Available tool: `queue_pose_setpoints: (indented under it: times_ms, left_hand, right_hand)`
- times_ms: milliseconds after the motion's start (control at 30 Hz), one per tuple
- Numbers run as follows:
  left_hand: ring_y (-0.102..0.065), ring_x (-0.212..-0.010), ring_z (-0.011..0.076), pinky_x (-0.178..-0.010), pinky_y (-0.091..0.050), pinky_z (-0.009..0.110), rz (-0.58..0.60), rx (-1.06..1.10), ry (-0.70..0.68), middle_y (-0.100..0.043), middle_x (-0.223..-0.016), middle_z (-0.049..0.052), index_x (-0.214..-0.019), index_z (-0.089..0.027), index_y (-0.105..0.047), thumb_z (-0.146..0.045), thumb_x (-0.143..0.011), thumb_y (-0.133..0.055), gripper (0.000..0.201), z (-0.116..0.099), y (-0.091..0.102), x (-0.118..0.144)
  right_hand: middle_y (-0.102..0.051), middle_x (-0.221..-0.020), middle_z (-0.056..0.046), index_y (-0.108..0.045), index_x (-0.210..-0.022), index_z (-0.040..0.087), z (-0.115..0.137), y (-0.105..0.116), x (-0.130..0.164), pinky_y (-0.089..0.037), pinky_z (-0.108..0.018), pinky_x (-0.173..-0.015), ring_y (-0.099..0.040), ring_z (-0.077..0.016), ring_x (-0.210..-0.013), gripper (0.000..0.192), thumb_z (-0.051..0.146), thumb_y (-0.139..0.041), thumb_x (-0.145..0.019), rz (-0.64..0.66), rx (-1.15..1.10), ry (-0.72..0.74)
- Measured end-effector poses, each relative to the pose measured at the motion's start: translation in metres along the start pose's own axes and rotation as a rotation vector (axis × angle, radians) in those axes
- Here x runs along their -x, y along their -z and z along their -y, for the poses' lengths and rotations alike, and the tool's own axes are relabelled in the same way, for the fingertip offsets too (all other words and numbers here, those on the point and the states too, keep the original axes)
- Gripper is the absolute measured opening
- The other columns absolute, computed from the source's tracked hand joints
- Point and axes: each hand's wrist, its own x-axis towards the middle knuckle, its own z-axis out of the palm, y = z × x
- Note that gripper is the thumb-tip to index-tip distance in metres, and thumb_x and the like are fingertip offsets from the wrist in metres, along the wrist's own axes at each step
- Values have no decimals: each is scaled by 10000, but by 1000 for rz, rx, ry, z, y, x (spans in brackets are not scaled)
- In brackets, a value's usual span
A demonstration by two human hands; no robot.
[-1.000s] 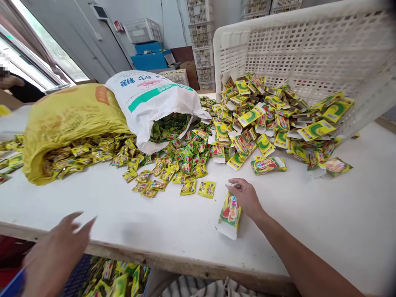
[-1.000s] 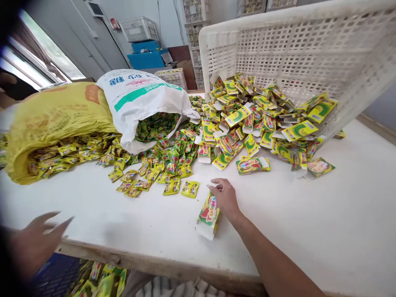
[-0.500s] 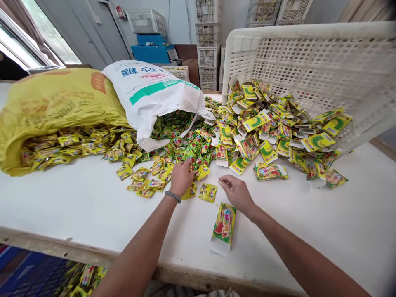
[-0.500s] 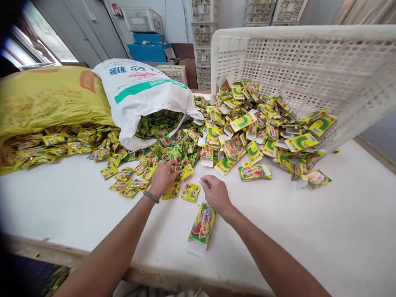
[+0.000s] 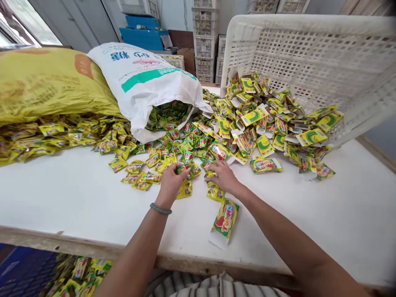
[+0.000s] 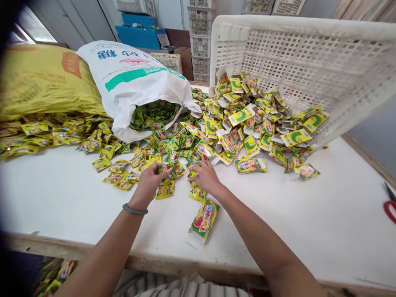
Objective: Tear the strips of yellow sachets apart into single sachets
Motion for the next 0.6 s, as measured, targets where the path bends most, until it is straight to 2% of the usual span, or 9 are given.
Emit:
queue_pose_setpoints:
  times_ms: [67, 167, 233, 300, 400, 533, 600]
  left_hand:
    - [-537, -552, 131, -555, -395, 240, 57, 184, 69, -587, -599, -31, -830, -167, -599, -386, -505, -840, 460, -7, -15, 8]
    - [-523, -532, 111, -529, -392, 228, 156, 305, 126, -599, -600, -25, -804, -158, -603, -351, -478, -870, 464, -19, -38, 21]
    - [-522, -533, 101, -516, -377, 218, 194, 346, 164, -613, -616, -19, -818, -156, -614, -338, -490, -876, 458, -22, -48, 27]
    - [-532, -554, 95, -518, -372, 211, 226, 383, 209, -632, -657, -7, -844, -154, -632, -355, -517, -868, 450, -20, -54, 31]
    - [-534, -574, 95, -525, -370, 210, 252, 402, 226, -631, -662, -1, -827, -148, -654, -400, -541, -854, 431, -11, -59, 34]
    - [-521, -569, 103, -554, -392, 225, 258, 357, 196, -615, -624, -8, -812, -143, -659, -393, -522, -870, 437, -3, -62, 37]
    - [-542, -601, 119, -589, -418, 241, 273, 324, 192, -630, -657, 0, -846, -143, -662, -392, -527, -866, 454, 0, -64, 38]
  right_hand:
    - [-657, -1109, -98, -660, -851, 209, -4, 8, 19, -402, -450, -1003, -540, -267, -1165, 146, 250, -750, -745, -92, -89, -35]
    - [-670, -1055, -70, -595, -787, 210, -3, 21, 44, -420, -411, -977, -576, -240, -1085, 119, 274, -694, -779, -313, -264, -111]
    - [-669, -942, -40, -573, -808, 210, -1, 28, 56, -478, -341, -825, -613, -201, -904, 138, 330, -641, -814, -449, -406, -238]
    - [-632, -808, -4, -568, -812, 203, -1, 31, 64, -472, -275, -671, -584, -155, -722, 192, 385, -628, -813, -511, -544, -364]
    - [-617, -784, 4, -604, -829, 189, -4, 31, 68, -467, -252, -654, -563, -135, -691, 233, 409, -655, -770, -455, -705, -430]
    - [-651, -865, -13, -642, -918, 188, -10, 29, 67, -493, -267, -718, -599, -146, -761, 258, 386, -662, -755, -319, -865, -409]
    - [-662, -867, -16, -649, -936, 189, -10, 28, 68, -501, -273, -717, -610, -148, -754, 256, 388, -646, -774, -281, -873, -399]
